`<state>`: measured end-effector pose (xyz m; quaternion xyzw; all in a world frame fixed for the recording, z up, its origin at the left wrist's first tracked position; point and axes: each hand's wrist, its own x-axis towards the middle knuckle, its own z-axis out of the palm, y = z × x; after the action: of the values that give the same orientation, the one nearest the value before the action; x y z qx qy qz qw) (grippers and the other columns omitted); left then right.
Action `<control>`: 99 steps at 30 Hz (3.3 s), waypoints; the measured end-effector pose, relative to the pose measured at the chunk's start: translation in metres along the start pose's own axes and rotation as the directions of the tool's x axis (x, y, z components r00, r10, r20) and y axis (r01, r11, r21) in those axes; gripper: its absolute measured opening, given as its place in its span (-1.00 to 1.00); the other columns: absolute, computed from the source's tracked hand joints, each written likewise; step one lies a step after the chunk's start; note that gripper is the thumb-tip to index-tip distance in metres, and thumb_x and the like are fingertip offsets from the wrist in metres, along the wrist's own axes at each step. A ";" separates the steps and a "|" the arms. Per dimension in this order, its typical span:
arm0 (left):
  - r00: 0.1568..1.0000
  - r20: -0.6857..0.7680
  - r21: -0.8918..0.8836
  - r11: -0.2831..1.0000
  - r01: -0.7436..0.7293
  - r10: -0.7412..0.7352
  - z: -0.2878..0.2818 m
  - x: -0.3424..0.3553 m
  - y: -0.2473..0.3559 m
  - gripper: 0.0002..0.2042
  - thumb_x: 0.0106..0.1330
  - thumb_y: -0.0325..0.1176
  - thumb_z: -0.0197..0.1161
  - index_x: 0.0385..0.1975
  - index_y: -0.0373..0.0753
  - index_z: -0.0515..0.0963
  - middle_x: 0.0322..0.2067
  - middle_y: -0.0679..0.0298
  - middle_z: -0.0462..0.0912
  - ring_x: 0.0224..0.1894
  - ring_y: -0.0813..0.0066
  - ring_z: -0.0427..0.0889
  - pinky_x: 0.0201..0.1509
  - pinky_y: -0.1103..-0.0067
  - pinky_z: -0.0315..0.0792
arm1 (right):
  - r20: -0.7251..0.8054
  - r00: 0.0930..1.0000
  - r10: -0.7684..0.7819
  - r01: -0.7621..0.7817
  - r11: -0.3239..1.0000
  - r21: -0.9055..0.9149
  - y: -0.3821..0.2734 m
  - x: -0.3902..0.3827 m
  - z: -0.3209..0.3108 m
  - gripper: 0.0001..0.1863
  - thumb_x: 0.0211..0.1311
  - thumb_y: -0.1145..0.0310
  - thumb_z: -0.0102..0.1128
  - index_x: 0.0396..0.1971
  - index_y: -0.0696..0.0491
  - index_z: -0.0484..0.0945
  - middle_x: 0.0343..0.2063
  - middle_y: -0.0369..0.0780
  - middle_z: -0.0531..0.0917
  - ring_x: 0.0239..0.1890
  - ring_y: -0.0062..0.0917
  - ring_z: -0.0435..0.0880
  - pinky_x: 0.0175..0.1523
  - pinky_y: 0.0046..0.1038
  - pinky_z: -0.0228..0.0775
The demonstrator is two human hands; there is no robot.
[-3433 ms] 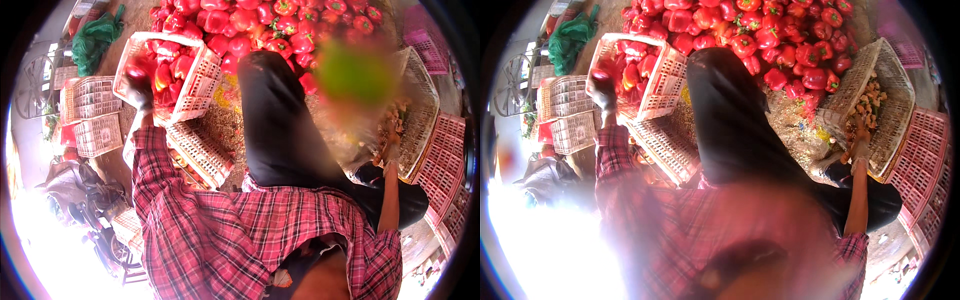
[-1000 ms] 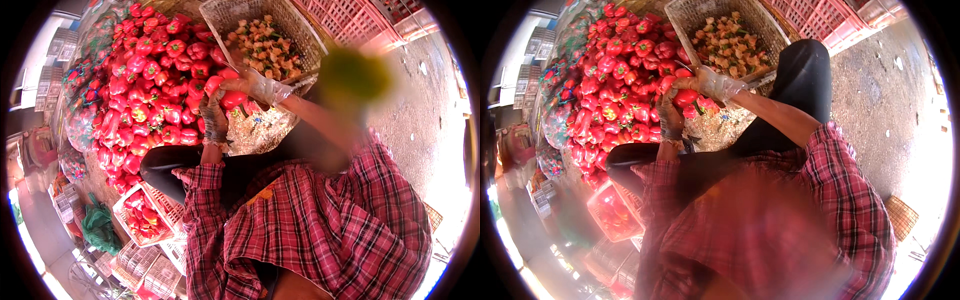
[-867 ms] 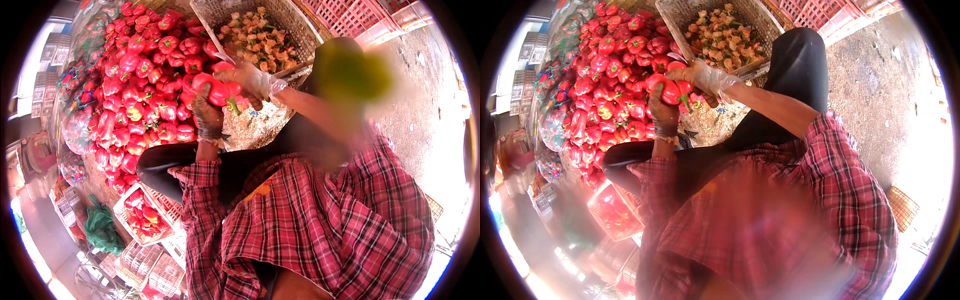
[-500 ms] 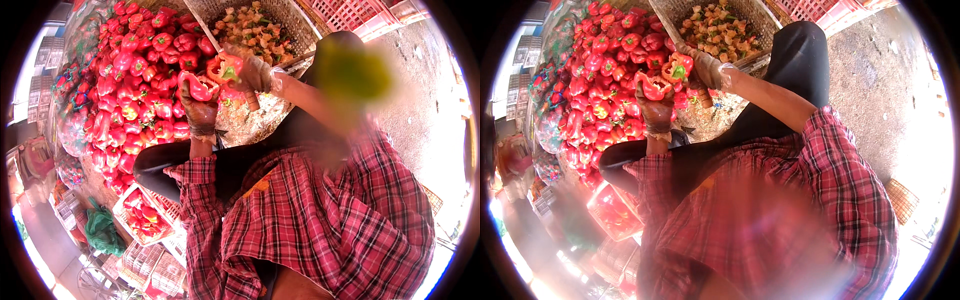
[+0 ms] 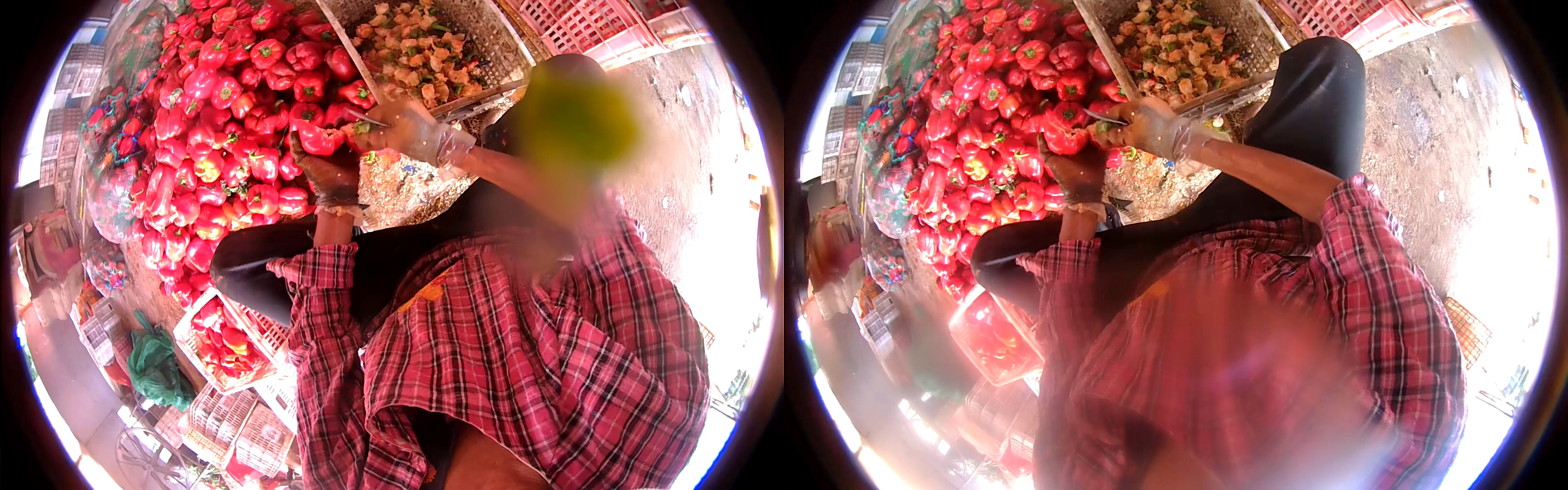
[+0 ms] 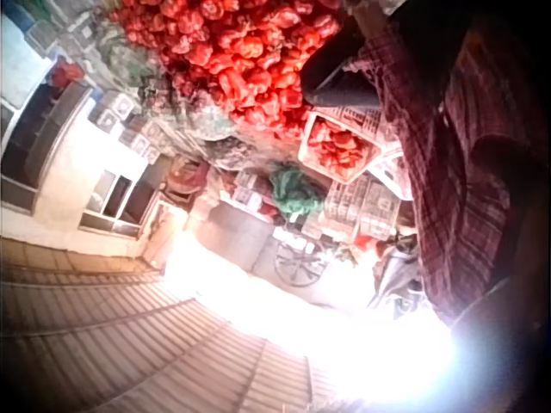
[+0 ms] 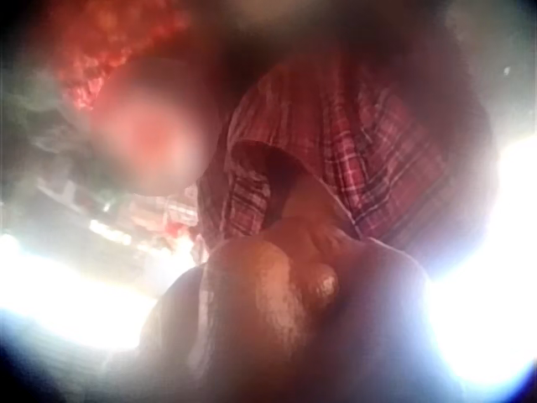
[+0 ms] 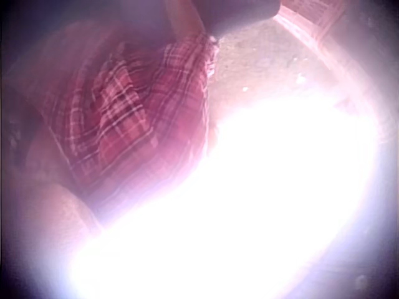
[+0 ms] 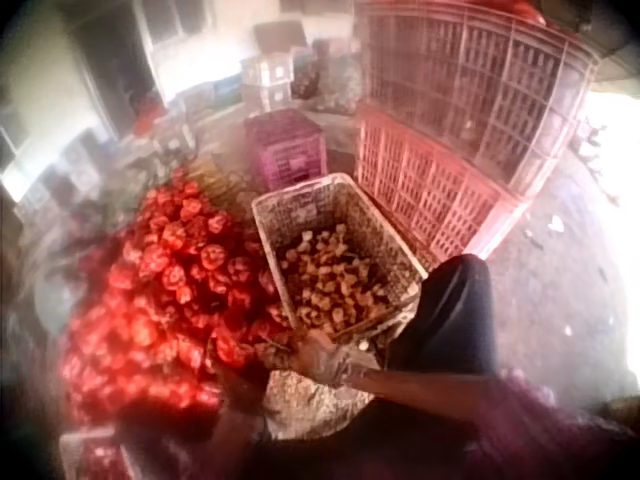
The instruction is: The person sorts through a large pile of red bell peppers by hand, picking them up individually and placing selected ones into plastic crates.
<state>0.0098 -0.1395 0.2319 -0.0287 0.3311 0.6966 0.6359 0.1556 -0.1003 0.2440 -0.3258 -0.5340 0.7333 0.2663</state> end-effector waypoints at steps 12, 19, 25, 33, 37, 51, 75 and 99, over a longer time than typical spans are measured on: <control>0.952 -0.078 -0.017 0.954 -0.299 0.297 -0.021 0.001 0.031 -0.50 0.17 0.21 0.04 -0.21 -0.14 0.49 -0.42 0.26 0.57 -0.37 0.29 0.56 -0.19 0.33 0.50 | 0.038 0.951 0.306 -0.303 0.904 0.302 0.016 0.011 0.044 -0.53 0.34 0.05 -0.06 0.04 0.12 0.35 -0.21 -0.23 0.51 -0.22 -0.52 0.47 -0.31 -0.57 0.44; 0.674 -0.067 0.145 0.675 -0.723 0.736 -0.044 -0.083 0.208 -0.56 0.30 0.21 -0.10 -0.35 -0.07 0.42 -0.53 0.38 0.46 -0.48 0.52 0.45 -0.31 0.54 0.41 | -0.188 0.904 0.384 -0.264 0.847 0.461 -0.016 0.003 0.020 -0.67 0.36 0.09 -0.08 -0.07 0.00 0.43 -0.39 -0.36 0.54 -0.51 -0.73 0.45 -0.52 -0.71 0.24; 0.175 -0.113 0.776 0.197 -0.599 0.978 -0.165 -0.201 0.384 -0.52 0.26 0.11 0.02 -0.17 -0.25 0.49 -0.44 0.25 0.53 -0.46 0.37 0.51 -0.37 0.49 0.46 | -0.632 0.715 0.299 -0.328 0.942 0.074 0.000 0.000 0.003 -0.60 0.38 0.06 -0.18 0.08 -0.08 0.43 -0.34 -0.45 0.53 -0.47 -0.78 0.41 -0.49 -0.69 0.21; 0.235 -0.412 0.822 0.247 0.513 0.880 -0.468 -0.223 0.375 -0.68 0.27 -0.20 0.08 -0.14 -0.32 0.51 -0.29 0.20 0.63 -0.25 0.39 0.59 -0.13 0.55 0.47 | -0.644 0.716 0.271 -0.420 0.903 -0.087 0.051 0.003 -0.002 -0.54 0.34 -0.04 -0.18 0.10 -0.12 0.40 -0.42 -0.40 0.54 -0.59 -0.80 0.35 -0.58 -0.73 0.13; 0.300 -0.311 0.910 0.191 0.369 0.902 -0.457 -0.194 0.367 -0.83 0.27 -0.40 0.12 -0.23 -0.35 0.54 -0.31 0.22 0.64 -0.25 0.45 0.59 -0.11 0.60 0.44 | -0.687 0.674 0.273 -0.489 0.862 -0.137 0.060 0.009 -0.003 -0.58 0.32 -0.04 -0.13 0.04 -0.16 0.44 -0.47 -0.39 0.57 -0.65 -0.82 0.34 -0.64 -0.74 0.11; 0.713 -0.050 0.941 -0.206 0.269 0.699 -0.411 0.113 0.205 -0.02 -0.29 -0.20 0.50 0.24 -0.10 0.09 0.07 -0.06 0.27 0.14 -0.07 0.30 0.16 0.27 0.35 | -0.708 0.623 0.332 -0.562 0.820 -0.110 0.059 0.037 -0.018 -0.68 0.14 0.28 0.12 -0.12 0.08 0.48 -0.45 -0.28 0.60 -0.62 -0.75 0.39 -0.68 -0.72 0.13; 0.740 0.521 0.838 -0.423 -0.346 0.426 0.030 -0.006 0.155 -0.14 -0.37 -0.17 0.62 0.01 -0.30 0.30 -0.09 0.07 0.42 -0.08 0.20 0.48 0.00 0.41 0.44 | 0.108 0.985 -0.138 0.135 0.203 -0.970 -0.037 0.097 0.076 -0.67 0.03 0.36 0.21 -0.19 0.18 0.48 -0.21 -0.01 0.55 -0.28 -0.23 0.63 -0.24 -0.29 0.47; 0.911 0.303 0.730 0.683 -0.032 -0.281 0.035 -0.025 0.029 -0.45 -0.18 -0.49 0.42 -0.06 -0.30 0.44 -0.23 0.25 0.59 -0.18 0.45 0.57 -0.06 0.52 0.48 | 0.219 0.972 -0.083 0.130 0.969 -0.209 -0.041 -0.008 -0.059 -0.31 -0.25 0.43 0.53 0.02 0.13 0.46 -0.31 -0.27 0.68 -0.29 -0.69 0.58 -0.17 -0.58 0.45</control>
<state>0.0018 -0.1429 0.2829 0.3397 0.4406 0.4553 0.6951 0.2076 -0.0587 0.2723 -0.2453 -0.6545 0.6837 0.2099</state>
